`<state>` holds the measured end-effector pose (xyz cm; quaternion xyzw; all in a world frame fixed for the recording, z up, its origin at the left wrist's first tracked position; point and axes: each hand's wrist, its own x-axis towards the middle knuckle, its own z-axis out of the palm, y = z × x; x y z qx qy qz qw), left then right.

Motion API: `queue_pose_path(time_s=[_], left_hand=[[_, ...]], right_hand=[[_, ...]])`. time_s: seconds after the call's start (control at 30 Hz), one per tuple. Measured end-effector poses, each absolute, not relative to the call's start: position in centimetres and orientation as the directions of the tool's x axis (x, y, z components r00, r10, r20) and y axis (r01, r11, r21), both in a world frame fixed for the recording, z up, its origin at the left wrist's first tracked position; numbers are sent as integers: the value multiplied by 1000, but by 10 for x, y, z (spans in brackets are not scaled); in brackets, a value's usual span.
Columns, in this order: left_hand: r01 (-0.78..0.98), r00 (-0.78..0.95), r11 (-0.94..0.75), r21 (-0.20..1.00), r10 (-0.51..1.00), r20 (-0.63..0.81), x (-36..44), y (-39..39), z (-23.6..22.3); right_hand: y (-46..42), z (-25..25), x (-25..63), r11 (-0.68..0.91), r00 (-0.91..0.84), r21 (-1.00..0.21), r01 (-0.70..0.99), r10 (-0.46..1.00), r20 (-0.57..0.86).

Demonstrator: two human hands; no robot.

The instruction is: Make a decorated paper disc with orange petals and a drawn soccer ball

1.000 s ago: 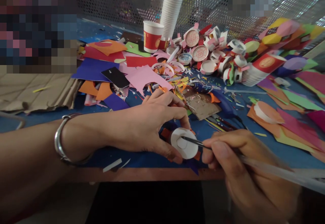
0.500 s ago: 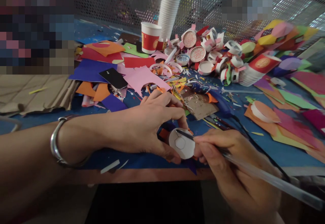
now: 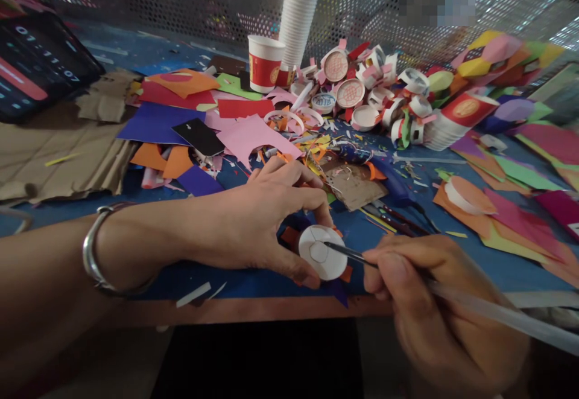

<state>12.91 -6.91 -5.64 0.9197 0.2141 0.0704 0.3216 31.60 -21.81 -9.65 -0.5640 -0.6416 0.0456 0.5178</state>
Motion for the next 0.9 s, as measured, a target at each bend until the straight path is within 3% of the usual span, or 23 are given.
queue_pose_path(time_s=[0.43, 0.9], left_hand=[[329, 906, -711, 621, 423, 4, 129, -68, -58], [326, 905, -731, 600, 425, 26, 128, -68, -61]], right_hand=[[-218, -100, 321, 394, 142, -605, 692, 747, 649], [-217, -98, 314, 351, 60, -413, 840, 696, 715]])
